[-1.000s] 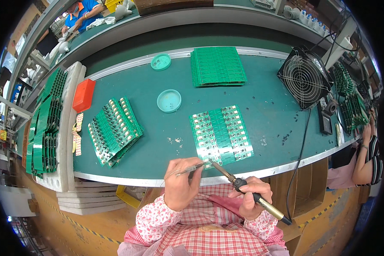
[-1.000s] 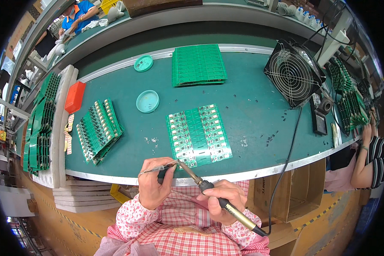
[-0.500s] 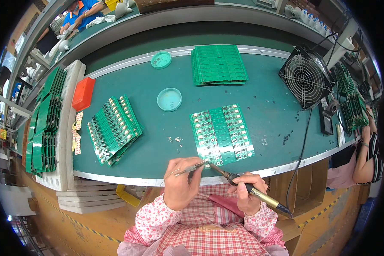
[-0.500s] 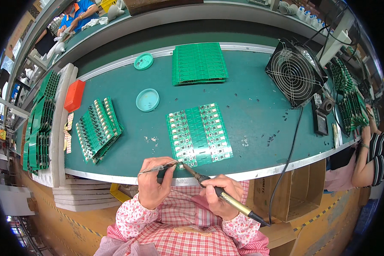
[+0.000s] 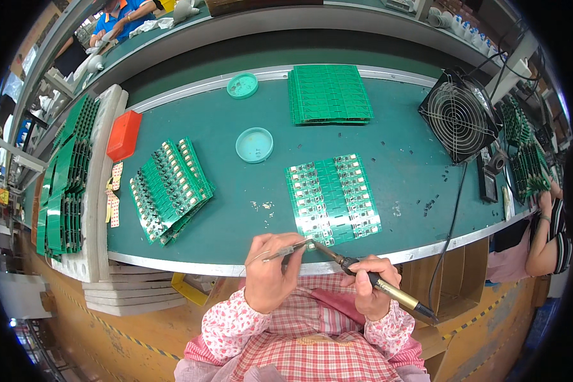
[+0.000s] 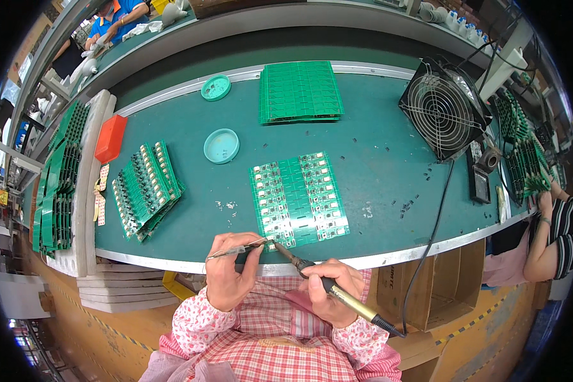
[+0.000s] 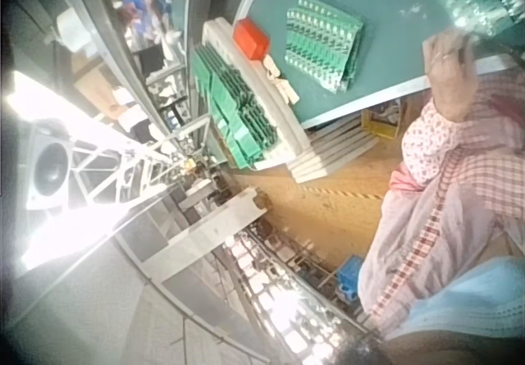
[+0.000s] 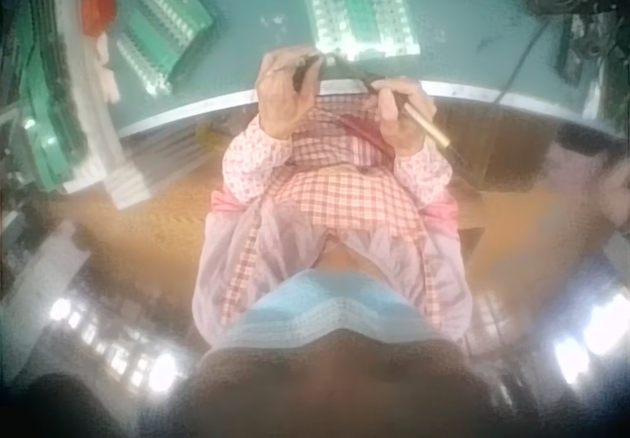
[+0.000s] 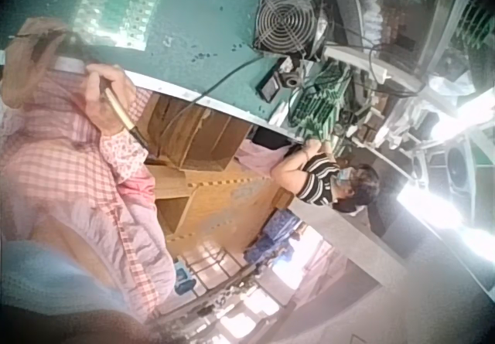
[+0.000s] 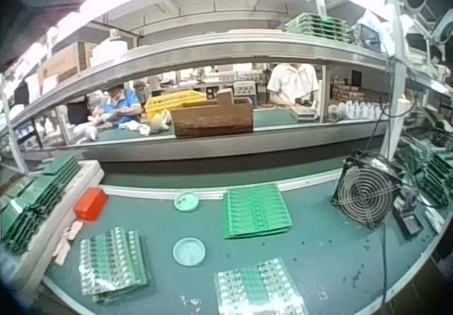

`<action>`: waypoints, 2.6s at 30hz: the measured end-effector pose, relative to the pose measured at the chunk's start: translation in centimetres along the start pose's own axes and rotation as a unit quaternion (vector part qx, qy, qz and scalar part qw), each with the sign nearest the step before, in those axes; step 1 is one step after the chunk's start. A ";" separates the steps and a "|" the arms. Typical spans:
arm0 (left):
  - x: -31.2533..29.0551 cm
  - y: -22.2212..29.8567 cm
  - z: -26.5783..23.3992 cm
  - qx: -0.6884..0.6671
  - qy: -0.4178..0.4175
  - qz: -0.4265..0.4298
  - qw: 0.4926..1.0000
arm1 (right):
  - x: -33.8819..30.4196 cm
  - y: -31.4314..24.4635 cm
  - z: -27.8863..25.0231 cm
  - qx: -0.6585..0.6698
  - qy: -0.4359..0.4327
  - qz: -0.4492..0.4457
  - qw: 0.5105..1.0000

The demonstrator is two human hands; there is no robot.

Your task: The person solders electronic components onto circuit boards using a soldering iron and solder wire.

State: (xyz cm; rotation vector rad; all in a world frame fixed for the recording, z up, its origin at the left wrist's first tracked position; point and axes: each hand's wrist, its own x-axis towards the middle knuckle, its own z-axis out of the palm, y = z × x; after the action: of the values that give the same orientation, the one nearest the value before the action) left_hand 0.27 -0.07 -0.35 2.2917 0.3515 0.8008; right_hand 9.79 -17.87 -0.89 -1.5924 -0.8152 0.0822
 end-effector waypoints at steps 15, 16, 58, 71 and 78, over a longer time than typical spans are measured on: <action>0.0 0.1 -0.1 0.008 0.001 0.010 1.000 | -0.2 0.6 -0.3 -0.002 0.006 -0.066 0.998; 0.1 0.1 0.0 0.007 0.001 0.011 1.000 | -0.6 0.6 -0.4 0.018 0.031 -0.043 0.998; 0.4 -2.5 -3.2 0.073 0.049 -0.093 0.992 | 3.1 1.2 1.3 -0.331 0.040 -0.124 0.935; 0.3 -2.6 -3.0 0.079 0.049 -0.077 0.993 | 3.1 0.9 1.1 -0.326 0.025 -0.117 0.938; 0.3 -2.7 -2.8 0.081 0.053 -0.077 0.992 | 2.9 1.3 1.1 -0.316 0.046 -0.122 0.940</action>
State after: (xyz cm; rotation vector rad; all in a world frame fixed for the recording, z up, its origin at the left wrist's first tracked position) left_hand -1.35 3.49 -0.37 2.3414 0.6548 0.8437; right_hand 11.99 -15.32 -1.17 -2.0548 -1.0204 -0.4766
